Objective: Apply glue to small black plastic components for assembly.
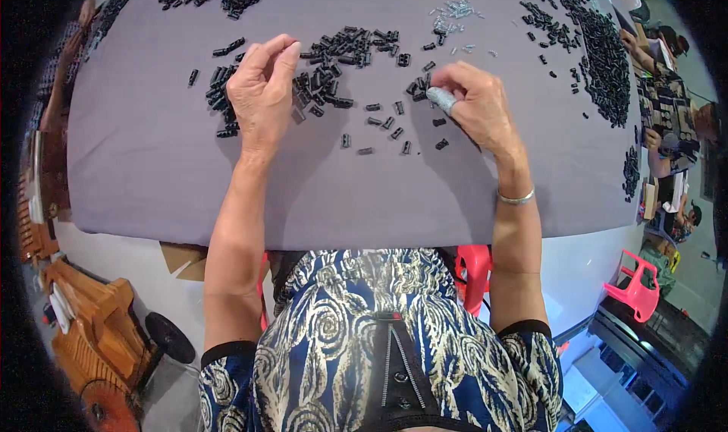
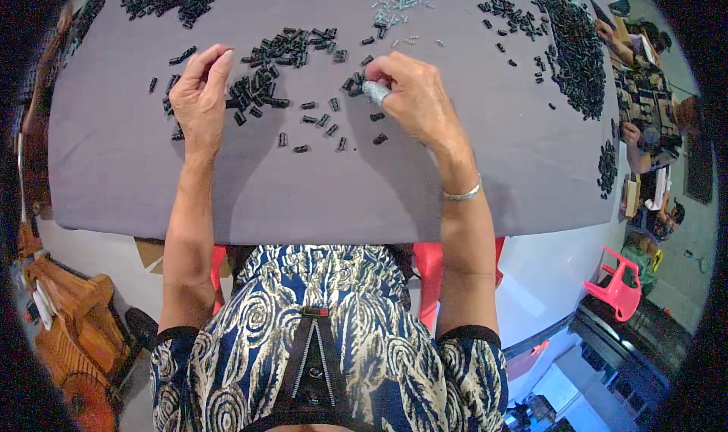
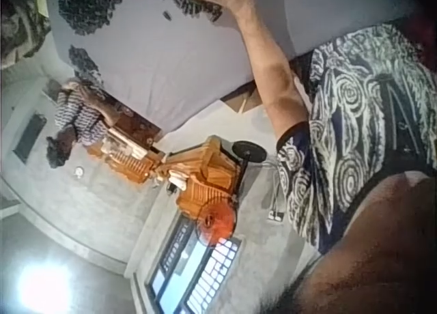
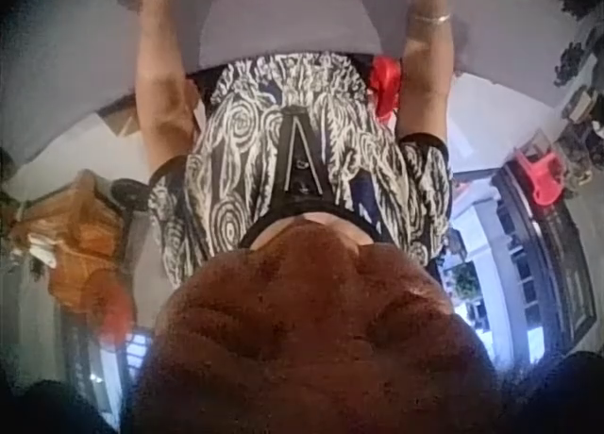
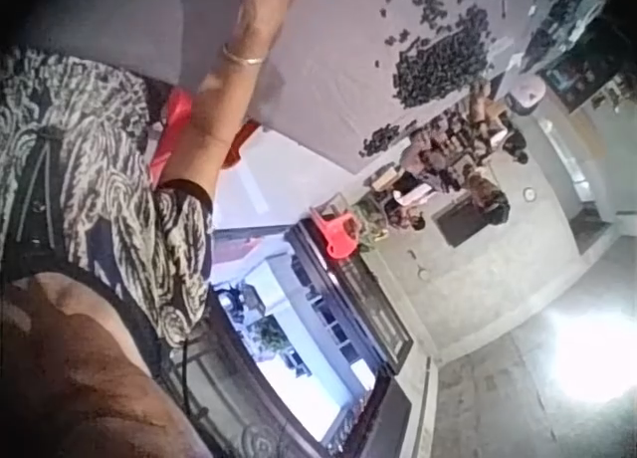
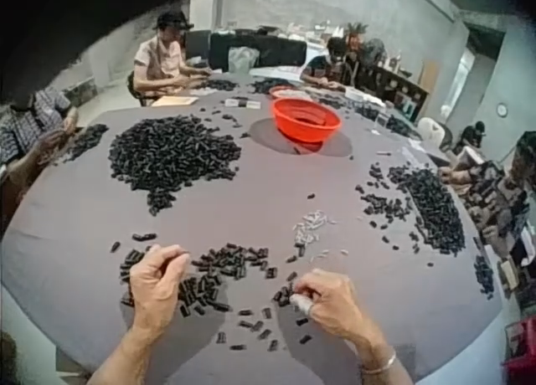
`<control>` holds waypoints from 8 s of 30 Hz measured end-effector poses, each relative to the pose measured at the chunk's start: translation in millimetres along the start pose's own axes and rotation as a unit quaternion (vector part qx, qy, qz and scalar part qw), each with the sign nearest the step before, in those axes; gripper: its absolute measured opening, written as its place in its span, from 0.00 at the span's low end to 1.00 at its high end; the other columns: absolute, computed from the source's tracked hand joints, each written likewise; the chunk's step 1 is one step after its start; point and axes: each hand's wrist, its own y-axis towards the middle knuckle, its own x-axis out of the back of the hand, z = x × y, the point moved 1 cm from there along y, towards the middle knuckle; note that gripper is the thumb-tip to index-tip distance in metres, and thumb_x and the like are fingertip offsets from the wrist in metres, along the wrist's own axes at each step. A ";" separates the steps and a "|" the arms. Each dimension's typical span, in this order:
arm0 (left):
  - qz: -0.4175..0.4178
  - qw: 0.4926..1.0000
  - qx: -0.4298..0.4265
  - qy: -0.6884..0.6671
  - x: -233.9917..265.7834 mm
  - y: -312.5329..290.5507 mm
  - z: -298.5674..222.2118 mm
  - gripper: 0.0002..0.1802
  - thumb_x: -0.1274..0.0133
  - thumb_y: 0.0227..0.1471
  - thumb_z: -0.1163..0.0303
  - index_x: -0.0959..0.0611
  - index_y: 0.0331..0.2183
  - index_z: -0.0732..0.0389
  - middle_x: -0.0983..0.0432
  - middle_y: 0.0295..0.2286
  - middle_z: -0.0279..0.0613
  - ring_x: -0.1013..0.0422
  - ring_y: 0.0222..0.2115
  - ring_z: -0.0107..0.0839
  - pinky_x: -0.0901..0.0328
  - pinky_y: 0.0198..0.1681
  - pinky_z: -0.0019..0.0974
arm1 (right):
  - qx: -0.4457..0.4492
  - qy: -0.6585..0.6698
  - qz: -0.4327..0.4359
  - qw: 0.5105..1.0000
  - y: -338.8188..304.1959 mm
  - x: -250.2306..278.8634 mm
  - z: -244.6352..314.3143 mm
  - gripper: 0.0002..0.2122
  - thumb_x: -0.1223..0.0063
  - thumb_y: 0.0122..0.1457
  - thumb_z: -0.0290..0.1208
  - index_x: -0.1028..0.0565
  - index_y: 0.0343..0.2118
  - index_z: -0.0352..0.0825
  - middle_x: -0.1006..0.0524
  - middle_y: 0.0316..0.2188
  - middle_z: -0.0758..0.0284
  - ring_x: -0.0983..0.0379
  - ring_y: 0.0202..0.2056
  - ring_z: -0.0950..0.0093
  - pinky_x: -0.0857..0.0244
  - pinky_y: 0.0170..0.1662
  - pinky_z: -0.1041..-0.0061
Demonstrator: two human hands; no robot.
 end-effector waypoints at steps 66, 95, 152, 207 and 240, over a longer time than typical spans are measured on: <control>0.255 0.957 -0.126 -0.053 -24.6 -32.6 -17.9 0.11 0.41 0.42 0.80 0.19 0.33 0.67 0.25 0.26 0.39 0.31 0.26 0.27 0.35 0.29 0.27 | -0.102 0.390 0.092 0.910 -2.5 -29.0 45.3 0.07 0.43 0.51 0.24 0.27 0.32 0.31 0.28 0.24 0.74 0.32 0.27 0.86 0.33 0.25 0.86; 0.239 0.940 0.108 -0.216 -24.3 -34.1 -29.6 0.05 0.46 0.47 0.83 0.19 0.31 0.68 0.27 0.28 0.38 0.28 0.25 0.23 0.32 0.26 0.24 | -0.172 0.215 -0.048 0.960 -19.1 35.6 -25.5 0.02 0.48 0.54 0.22 0.24 0.30 0.33 0.28 0.23 0.77 0.36 0.23 0.89 0.39 0.23 0.89; 0.298 0.882 0.227 -0.284 -32.5 -42.8 -26.3 0.09 0.45 0.49 0.78 0.21 0.36 0.66 0.28 0.29 0.34 0.31 0.27 0.21 0.34 0.31 0.25 | -0.122 0.637 0.011 0.761 -16.5 -44.6 34.0 0.05 0.48 0.56 0.24 0.28 0.34 0.30 0.26 0.27 0.68 0.29 0.27 0.81 0.32 0.30 0.81; 0.293 0.945 0.070 -0.125 -26.8 -42.3 -24.2 0.25 0.46 0.44 0.83 0.29 0.48 0.63 0.26 0.26 0.35 0.30 0.26 0.19 0.33 0.30 0.23 | 0.126 0.131 -0.052 0.982 -13.4 -32.6 39.2 0.08 0.44 0.46 0.20 0.25 0.32 0.33 0.27 0.24 0.65 0.29 0.25 0.72 0.36 0.28 0.75; 0.250 0.948 0.137 -0.143 -25.0 -35.4 -32.6 0.08 0.50 0.52 0.79 0.21 0.36 0.67 0.27 0.30 0.36 0.28 0.29 0.22 0.34 0.29 0.23 | -0.194 0.236 -0.105 0.946 -42.9 55.4 -24.2 0.05 0.47 0.55 0.25 0.25 0.33 0.31 0.27 0.23 0.72 0.35 0.21 0.88 0.41 0.19 0.88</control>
